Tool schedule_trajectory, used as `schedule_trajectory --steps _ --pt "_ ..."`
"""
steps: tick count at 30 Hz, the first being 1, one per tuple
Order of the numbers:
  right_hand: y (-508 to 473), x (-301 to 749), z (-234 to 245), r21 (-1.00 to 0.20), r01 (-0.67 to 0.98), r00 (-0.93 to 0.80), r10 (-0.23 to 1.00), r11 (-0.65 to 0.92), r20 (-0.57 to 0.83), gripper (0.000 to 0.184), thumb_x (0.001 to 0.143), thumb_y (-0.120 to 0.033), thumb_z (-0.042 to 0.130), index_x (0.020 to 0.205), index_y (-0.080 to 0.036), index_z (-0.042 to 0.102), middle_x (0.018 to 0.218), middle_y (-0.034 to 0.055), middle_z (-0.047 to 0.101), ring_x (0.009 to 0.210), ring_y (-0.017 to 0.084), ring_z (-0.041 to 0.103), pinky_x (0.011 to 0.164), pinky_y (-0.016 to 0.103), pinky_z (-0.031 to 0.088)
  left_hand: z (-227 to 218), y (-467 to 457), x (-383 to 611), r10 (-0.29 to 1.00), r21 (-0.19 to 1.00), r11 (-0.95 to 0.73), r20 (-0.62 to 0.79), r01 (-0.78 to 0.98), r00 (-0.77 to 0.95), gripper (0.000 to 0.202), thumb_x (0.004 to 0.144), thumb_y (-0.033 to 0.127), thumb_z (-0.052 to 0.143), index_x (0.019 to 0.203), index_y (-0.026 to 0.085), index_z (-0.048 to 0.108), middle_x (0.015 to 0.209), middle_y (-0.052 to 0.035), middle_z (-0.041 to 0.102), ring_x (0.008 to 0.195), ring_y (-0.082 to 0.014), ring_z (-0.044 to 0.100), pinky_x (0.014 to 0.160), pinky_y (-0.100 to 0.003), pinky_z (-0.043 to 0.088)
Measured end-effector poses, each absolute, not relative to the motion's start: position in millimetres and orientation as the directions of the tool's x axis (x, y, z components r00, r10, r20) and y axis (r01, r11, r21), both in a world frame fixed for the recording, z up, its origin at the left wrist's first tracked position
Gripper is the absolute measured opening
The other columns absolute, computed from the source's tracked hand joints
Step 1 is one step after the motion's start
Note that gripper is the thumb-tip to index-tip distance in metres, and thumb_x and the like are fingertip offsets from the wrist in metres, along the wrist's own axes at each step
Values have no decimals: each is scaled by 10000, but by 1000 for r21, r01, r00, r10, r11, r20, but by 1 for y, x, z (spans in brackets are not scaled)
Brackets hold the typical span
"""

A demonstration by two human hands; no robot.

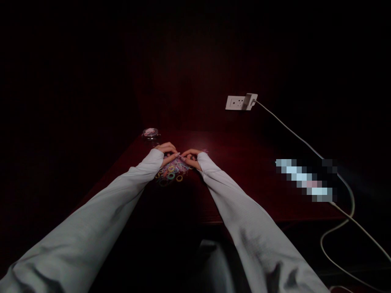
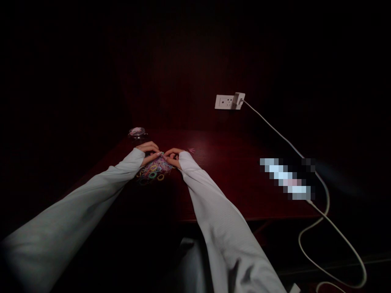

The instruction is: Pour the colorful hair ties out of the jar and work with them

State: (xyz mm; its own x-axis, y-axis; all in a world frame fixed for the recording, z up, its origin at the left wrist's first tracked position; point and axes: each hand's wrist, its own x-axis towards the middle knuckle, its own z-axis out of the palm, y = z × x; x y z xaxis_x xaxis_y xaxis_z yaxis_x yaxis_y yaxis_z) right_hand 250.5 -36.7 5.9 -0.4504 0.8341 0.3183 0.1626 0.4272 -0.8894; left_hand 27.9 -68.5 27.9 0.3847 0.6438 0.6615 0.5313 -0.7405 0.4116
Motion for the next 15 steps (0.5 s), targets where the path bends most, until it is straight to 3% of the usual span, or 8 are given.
schedule_trajectory --steps 15 --pt "-36 249 10 -915 148 -436 855 376 281 598 604 -742 852 799 -188 737 609 -66 518 537 65 326 526 245 203 29 -68 28 648 418 -737 662 531 378 332 1021 454 643 897 182 789 951 -64 731 722 -138 617 691 -274 511"
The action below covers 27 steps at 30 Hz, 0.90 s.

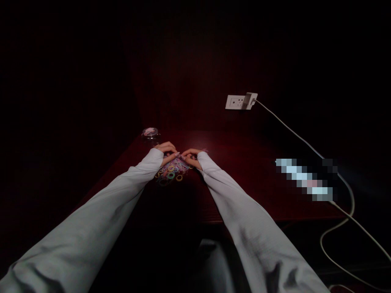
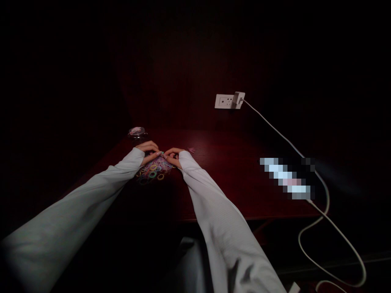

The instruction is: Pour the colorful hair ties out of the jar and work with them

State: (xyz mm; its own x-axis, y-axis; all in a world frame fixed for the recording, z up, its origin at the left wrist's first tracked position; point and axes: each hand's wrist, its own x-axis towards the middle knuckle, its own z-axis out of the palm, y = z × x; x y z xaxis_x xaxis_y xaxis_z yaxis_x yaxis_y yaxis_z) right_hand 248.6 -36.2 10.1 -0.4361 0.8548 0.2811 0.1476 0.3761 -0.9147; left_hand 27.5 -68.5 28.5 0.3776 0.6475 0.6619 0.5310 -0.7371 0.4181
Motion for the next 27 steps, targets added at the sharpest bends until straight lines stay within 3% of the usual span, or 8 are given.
schedule_trajectory --steps 6,15,22,27 --pt "-41 250 12 -909 139 -455 840 394 295 629 667 -771 779 859 -174 743 631 -54 499 556 76 318 545 264 187 28 -68 28 644 407 -738 661 538 384 331 1021 453 640 894 183 785 948 -62 733 707 -134 610 683 -272 501" --pt "-38 250 9 -904 145 -424 851 401 309 601 650 -753 795 815 -177 737 608 -51 504 561 75 330 537 252 190 22 -56 21 645 400 -740 651 541 401 390 1002 529 644 884 191 798 935 -62 741 689 -133 609 657 -259 496" --pt "-31 249 4 -911 152 -439 852 383 285 523 668 -675 809 826 -182 738 592 -63 489 536 70 307 529 262 169 22 -59 22 652 402 -728 657 556 378 347 1011 482 643 903 189 795 965 -62 740 693 -130 604 685 -271 493" --pt "-32 246 4 -916 155 -464 846 369 262 468 717 -617 803 866 -177 747 605 -73 466 540 67 298 549 267 163 18 -53 21 639 401 -743 662 535 392 383 988 535 659 887 194 801 936 -61 743 675 -132 598 656 -269 482"
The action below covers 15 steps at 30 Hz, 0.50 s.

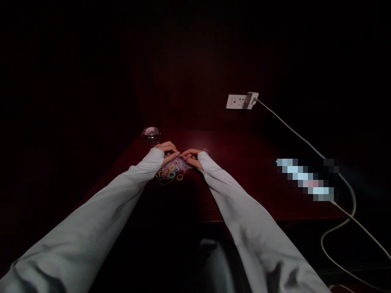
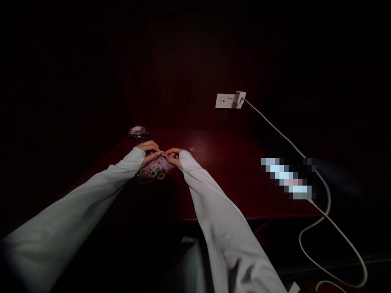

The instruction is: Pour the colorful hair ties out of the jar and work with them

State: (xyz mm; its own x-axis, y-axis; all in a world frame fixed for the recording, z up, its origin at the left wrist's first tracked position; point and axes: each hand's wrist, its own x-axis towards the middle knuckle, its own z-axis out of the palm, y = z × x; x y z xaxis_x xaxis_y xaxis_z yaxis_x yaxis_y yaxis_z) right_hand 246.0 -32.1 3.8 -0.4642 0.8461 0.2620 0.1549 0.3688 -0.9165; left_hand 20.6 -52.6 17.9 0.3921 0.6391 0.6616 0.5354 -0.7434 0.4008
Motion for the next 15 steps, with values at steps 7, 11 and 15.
schedule_trajectory --steps 7,11,15 --pt "-36 246 7 -934 138 -483 845 331 229 505 641 -634 864 851 -191 740 596 -84 505 501 55 309 519 250 167 24 -64 24 662 392 -716 644 577 384 392 1027 516 615 898 190 792 964 -62 745 725 -142 624 729 -290 492" --pt "-37 247 9 -938 133 -483 847 321 221 558 584 -679 883 817 -196 729 592 -87 512 491 52 315 507 241 177 26 -65 25 669 390 -709 635 588 386 388 1027 515 610 910 191 790 976 -64 748 745 -147 634 748 -295 497" --pt "-38 247 10 -930 140 -472 849 340 239 574 612 -709 853 821 -187 736 609 -75 518 512 57 318 514 249 179 25 -64 24 666 386 -712 636 586 390 362 1018 497 627 908 193 789 973 -58 746 723 -139 621 733 -288 487"
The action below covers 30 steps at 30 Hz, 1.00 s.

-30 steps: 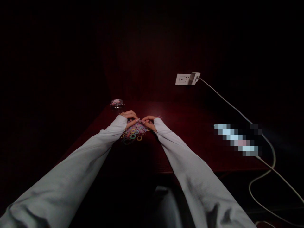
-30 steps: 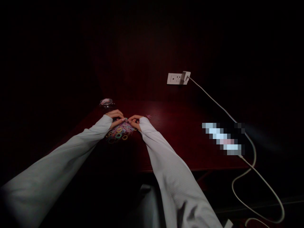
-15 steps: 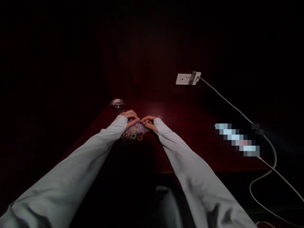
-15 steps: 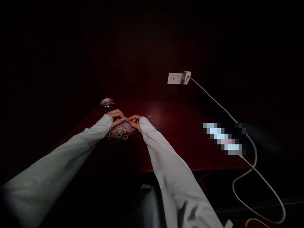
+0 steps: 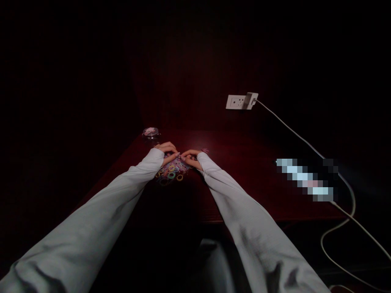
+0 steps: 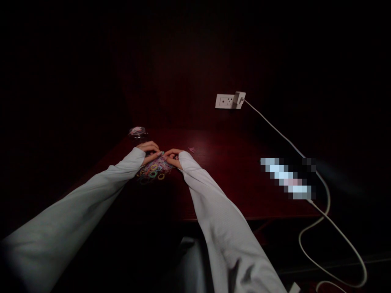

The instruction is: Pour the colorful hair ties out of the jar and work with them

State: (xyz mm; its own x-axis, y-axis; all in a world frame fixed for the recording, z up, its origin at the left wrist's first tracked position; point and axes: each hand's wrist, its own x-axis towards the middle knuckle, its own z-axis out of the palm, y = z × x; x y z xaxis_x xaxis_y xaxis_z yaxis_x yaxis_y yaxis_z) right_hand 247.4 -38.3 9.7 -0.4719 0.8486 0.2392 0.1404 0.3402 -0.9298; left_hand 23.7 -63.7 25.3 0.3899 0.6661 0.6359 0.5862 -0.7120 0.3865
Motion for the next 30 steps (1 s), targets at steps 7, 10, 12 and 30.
schedule_trajectory --steps 7,10,12,30 --pt "-37 250 7 -912 158 -442 853 377 276 614 645 -752 815 833 -170 760 611 -57 530 534 64 313 526 255 184 26 -65 24 664 378 -715 629 588 404 323 1017 459 638 922 195 797 995 -56 749 711 -134 614 736 -292 479" --pt "-34 250 5 -906 170 -435 854 388 285 593 644 -738 825 810 -171 767 612 -53 535 541 65 316 529 253 190 28 -67 24 668 368 -709 624 602 405 308 1017 443 642 924 197 802 989 -52 749 718 -135 618 755 -297 477" --pt "-32 250 5 -899 179 -435 852 399 291 566 662 -712 828 810 -168 776 622 -44 541 559 71 330 537 254 203 29 -68 24 668 359 -707 622 609 409 296 1015 437 649 931 201 807 985 -46 749 718 -133 619 770 -299 475" --pt "-30 271 14 -837 337 -266 896 432 355 319 838 -459 732 947 -171 817 681 -30 594 602 90 433 589 237 306 30 -68 22 719 395 -642 608 657 337 331 1012 448 604 888 190 769 987 -43 751 711 -132 602 760 -299 480"
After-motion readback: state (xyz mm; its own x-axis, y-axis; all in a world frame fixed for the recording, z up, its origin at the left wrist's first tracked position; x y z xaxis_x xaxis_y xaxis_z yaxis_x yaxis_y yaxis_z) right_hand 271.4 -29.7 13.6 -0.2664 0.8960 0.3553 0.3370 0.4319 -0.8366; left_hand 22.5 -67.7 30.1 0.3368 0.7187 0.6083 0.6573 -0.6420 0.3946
